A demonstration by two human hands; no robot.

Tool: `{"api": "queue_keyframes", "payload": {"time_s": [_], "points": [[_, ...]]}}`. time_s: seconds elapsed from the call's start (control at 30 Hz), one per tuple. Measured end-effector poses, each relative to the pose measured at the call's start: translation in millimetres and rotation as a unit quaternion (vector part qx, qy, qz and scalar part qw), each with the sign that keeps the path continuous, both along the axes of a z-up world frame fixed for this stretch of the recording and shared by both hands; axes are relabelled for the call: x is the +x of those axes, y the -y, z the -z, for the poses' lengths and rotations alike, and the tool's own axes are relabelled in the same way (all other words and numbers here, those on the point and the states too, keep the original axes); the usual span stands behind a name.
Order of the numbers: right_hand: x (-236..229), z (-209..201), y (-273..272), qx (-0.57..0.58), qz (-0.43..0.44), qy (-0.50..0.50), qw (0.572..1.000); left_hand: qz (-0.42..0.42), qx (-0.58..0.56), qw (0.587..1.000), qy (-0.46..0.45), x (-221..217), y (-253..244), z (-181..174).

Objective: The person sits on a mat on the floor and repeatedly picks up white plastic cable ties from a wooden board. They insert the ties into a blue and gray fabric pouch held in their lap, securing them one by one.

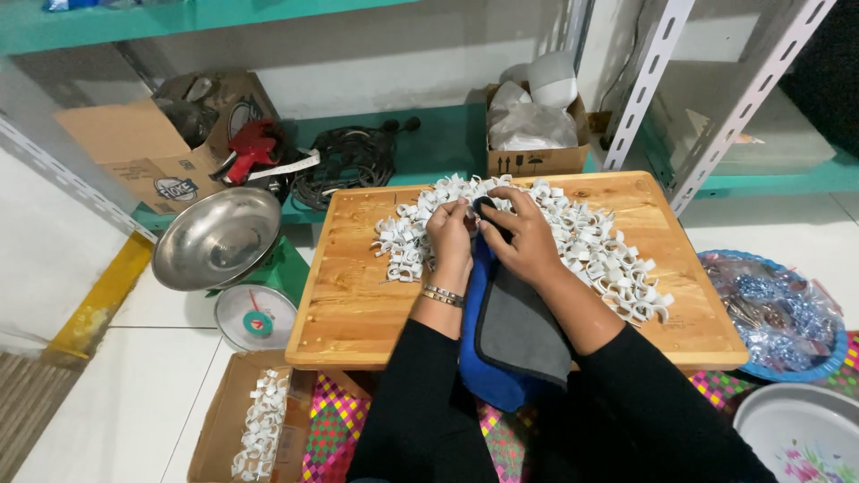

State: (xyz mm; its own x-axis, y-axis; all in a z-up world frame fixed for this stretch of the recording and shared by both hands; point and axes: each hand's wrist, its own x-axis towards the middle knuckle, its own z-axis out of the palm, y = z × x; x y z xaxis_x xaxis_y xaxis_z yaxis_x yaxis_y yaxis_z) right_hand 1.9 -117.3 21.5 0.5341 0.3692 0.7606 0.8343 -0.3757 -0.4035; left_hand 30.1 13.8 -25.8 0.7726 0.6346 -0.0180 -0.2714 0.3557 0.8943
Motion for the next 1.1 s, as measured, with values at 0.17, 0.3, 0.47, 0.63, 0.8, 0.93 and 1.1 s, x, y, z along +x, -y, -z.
{"api": "queue_keyframes", "payload": {"time_s": [0.17,0.3,0.47,0.63,0.8,0.93,1.1], "points": [[5,0,1,0.013,0.009,-0.018,1.000,0.026,0.050,0.998,0.012,-2,4,1],[8,4,1,-0.004,0.014,0.002,1.000,-0.002,0.014,1.000,0.024,-1,-2,2],[3,1,-1,-0.001,0.044,-0.018,0.999,0.017,0.043,0.999,0.029,-11,7,-9],[3,0,-1,0.002,0.044,-0.008,0.999,0.007,0.042,0.998,0.041,-3,-1,0],[7,2,-1,0.025,0.052,-0.020,0.998,0.030,0.062,0.995,0.065,-7,2,-7],[5,1,1,0.045,0.039,-0.043,0.997,0.049,0.088,0.991,0.083,-3,3,-2],[13,9,2,0.093,0.007,-0.082,0.992,0.041,0.183,0.979,0.081,-10,1,-9]]}}
